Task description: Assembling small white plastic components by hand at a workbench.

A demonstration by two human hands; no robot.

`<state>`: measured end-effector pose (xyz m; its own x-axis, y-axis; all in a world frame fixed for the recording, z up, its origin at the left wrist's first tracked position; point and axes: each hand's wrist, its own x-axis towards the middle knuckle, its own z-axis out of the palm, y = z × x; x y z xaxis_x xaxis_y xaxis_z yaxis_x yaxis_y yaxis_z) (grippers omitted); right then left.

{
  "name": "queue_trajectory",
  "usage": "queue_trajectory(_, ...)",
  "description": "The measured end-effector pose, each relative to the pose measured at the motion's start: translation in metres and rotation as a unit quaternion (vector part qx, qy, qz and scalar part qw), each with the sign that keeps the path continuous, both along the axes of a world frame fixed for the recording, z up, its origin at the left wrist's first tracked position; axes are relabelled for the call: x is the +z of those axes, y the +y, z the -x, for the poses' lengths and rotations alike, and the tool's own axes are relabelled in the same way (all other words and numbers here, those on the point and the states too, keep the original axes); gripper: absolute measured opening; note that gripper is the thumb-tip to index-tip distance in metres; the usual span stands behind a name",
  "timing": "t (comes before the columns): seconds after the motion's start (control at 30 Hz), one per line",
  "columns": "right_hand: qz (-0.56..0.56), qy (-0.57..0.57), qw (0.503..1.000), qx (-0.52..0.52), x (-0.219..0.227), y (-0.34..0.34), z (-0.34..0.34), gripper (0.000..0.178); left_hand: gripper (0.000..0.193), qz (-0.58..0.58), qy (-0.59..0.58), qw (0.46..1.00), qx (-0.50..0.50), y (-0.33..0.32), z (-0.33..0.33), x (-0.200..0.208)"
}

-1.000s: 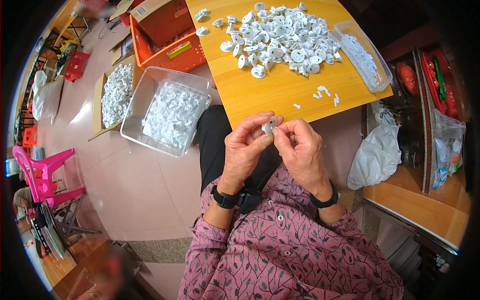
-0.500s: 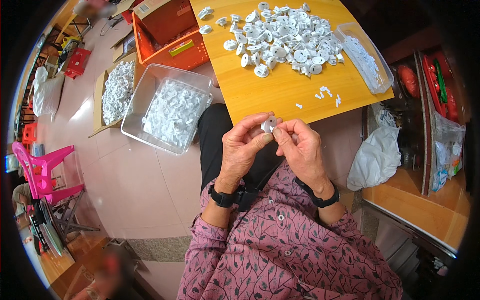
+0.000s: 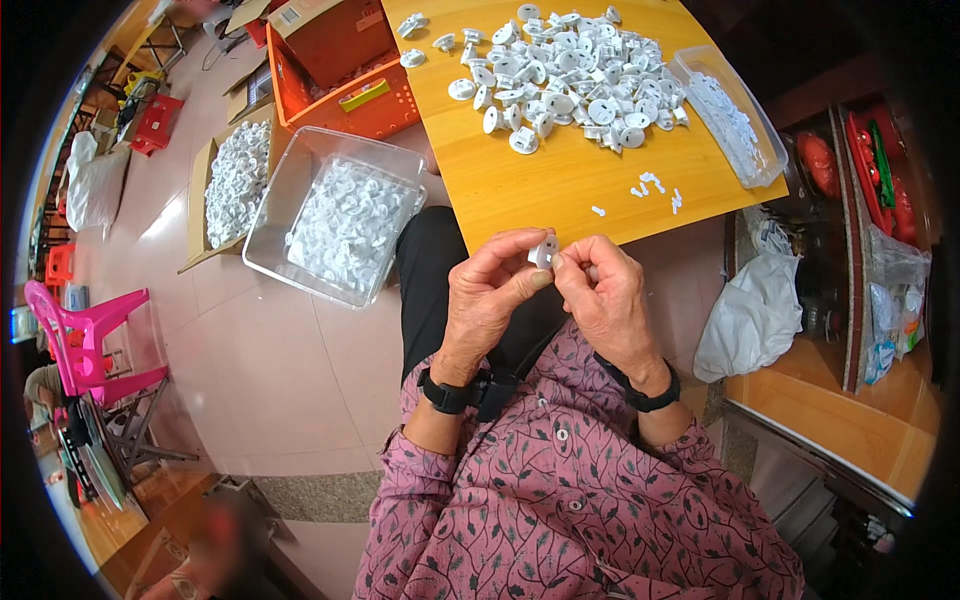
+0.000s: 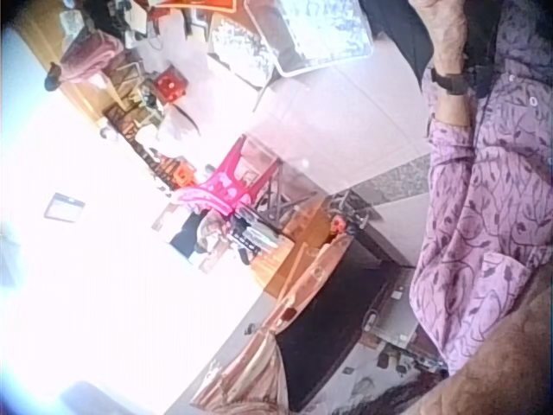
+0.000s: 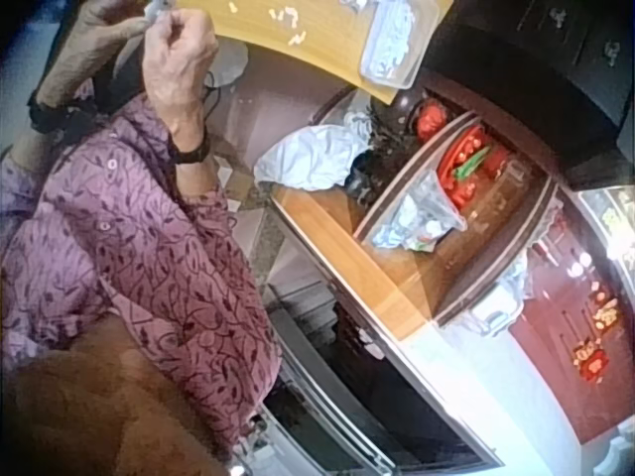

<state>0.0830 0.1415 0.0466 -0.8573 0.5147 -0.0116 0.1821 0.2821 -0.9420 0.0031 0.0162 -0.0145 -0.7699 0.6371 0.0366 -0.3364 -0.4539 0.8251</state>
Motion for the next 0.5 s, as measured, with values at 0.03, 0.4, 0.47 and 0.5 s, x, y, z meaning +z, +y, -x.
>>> queue_trajectory(0.03, -0.003, -0.004, 1.0, 0.004, 0.0006, 0.0001, 0.0001, 0.011, 0.038, 0.006, 0.003, 1.0, -0.003, -0.0008, 0.0002, -0.0003)
queue_trajectory(0.4, 0.01, 0.003, 1.0, 0.018, -0.0021, 0.0029, -0.0008, 0.011, 0.041, 0.014, 0.025, 1.0, -0.012, -0.0027, 0.0011, -0.0019)
queue_trajectory(0.47, 0.024, -0.004, 0.999, 0.025, -0.0029, 0.0042, -0.0006, 0.011, 0.04, 0.018, 0.022, 0.999, -0.013, -0.0033, 0.0016, -0.0008)
queue_trajectory(0.5, 0.024, -0.005, 0.999, 0.025, -0.0026, 0.0046, -0.0008, 0.011, 0.04, 0.018, 0.022, 1.0, -0.013, -0.0031, 0.0016, 0.0003)
